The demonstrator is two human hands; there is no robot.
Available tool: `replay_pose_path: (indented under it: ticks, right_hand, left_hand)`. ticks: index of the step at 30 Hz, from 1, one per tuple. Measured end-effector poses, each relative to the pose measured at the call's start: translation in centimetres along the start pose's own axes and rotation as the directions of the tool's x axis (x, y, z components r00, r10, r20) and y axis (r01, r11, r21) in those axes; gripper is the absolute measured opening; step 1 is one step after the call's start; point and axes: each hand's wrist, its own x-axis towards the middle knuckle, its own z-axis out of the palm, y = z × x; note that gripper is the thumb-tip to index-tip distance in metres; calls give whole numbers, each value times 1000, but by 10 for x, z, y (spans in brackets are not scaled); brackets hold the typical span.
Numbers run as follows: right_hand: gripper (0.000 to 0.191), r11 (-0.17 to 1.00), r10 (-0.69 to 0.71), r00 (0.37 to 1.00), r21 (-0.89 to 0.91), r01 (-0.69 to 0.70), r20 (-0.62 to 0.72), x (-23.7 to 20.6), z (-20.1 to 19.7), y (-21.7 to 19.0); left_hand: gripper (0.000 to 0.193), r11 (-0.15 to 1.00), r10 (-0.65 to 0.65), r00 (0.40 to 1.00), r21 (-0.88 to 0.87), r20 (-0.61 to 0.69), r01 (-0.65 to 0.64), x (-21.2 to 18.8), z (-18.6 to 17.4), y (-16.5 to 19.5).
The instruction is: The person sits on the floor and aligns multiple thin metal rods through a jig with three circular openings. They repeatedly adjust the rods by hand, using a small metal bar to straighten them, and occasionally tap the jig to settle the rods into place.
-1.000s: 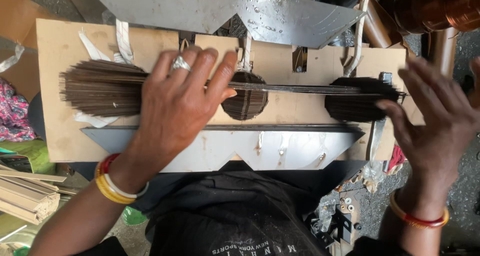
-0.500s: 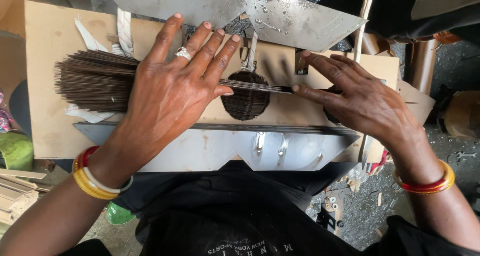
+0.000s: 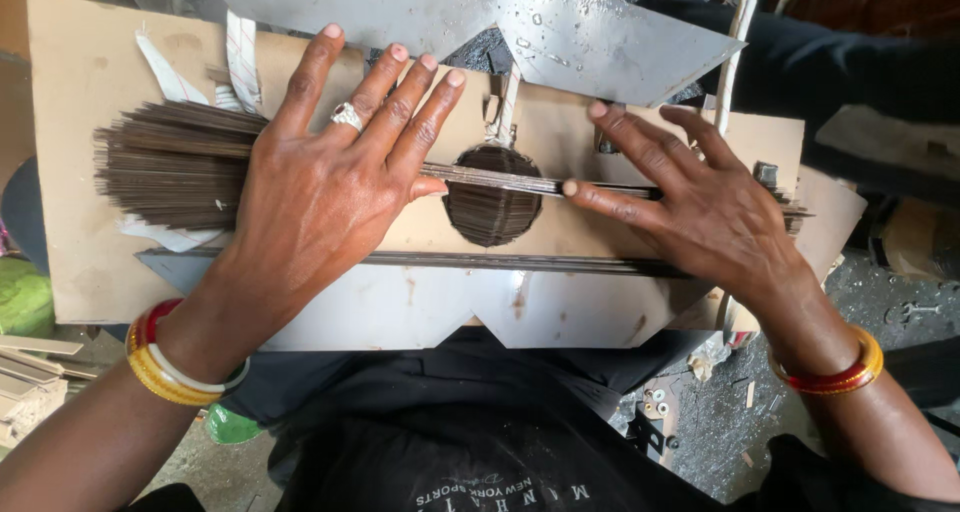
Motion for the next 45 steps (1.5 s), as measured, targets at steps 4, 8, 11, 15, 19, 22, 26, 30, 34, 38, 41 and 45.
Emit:
replay_pose_path:
  ticks: [4, 8, 11, 15, 19, 22, 26, 30, 34, 38, 41, 45]
  right_hand:
    - [77, 998, -13, 1000, 62, 12, 8, 3, 0, -1]
    - [65, 998, -12, 1000, 64, 14, -24, 6, 0, -2]
    - [65, 1000, 0, 1000, 5, 0, -20, 8, 3, -1]
    - [68, 999, 27, 1000, -46, -27, -10, 6, 10, 0]
    - [71, 995, 50, 999, -83, -51, -16, 1, 17, -1]
    - [75, 988, 53, 999, -142, -53, -4, -2, 14, -2]
    - [67, 982, 48, 994, -178, -65, -98, -7, -3, -28]
    - [73, 982, 157, 944, 147, -117, -291, -19, -13, -104]
    - [88, 819, 367, 929, 493, -295, -54, -22, -12, -155]
    - [75, 771, 444, 896, 511, -380, -3, -14, -15, -163]
    - [70, 759, 462, 887, 521, -391, -7, -7, -21, -165]
    - [67, 749, 484, 875, 523, -408, -10, -2, -22, -169]
  left_hand:
    - [71, 999, -5, 1000, -34, -5, 5, -1, 4, -4]
    - [69, 998, 11, 1000, 61, -4, -11, -3, 9, -8]
    - [71, 997, -6, 999, -80, -35, 3, -3, 13, -10]
    - [78, 998, 6, 1000, -62, 7, -5, -3, 14, -13]
    - [82, 995, 58, 998, 74, 26, -59, -4, 17, -16]
    - [84, 999, 49, 999, 5, 11, -49, -6, 21, -11]
    - [91, 994, 94, 992, 58, -81, -89, -27, 10, 10]
    - [91, 926, 39, 998, -373, -53, -56, -56, -6, 57]
    - [90, 791, -119, 979, -580, 163, 193, -81, -12, 84]
    - [74, 771, -164, 968, -587, 189, 245, -86, -8, 88]
    - [73, 760, -179, 970, -603, 164, 243, -86, -8, 87]
    - [75, 751, -168, 969, -614, 181, 244, -87, -9, 86]
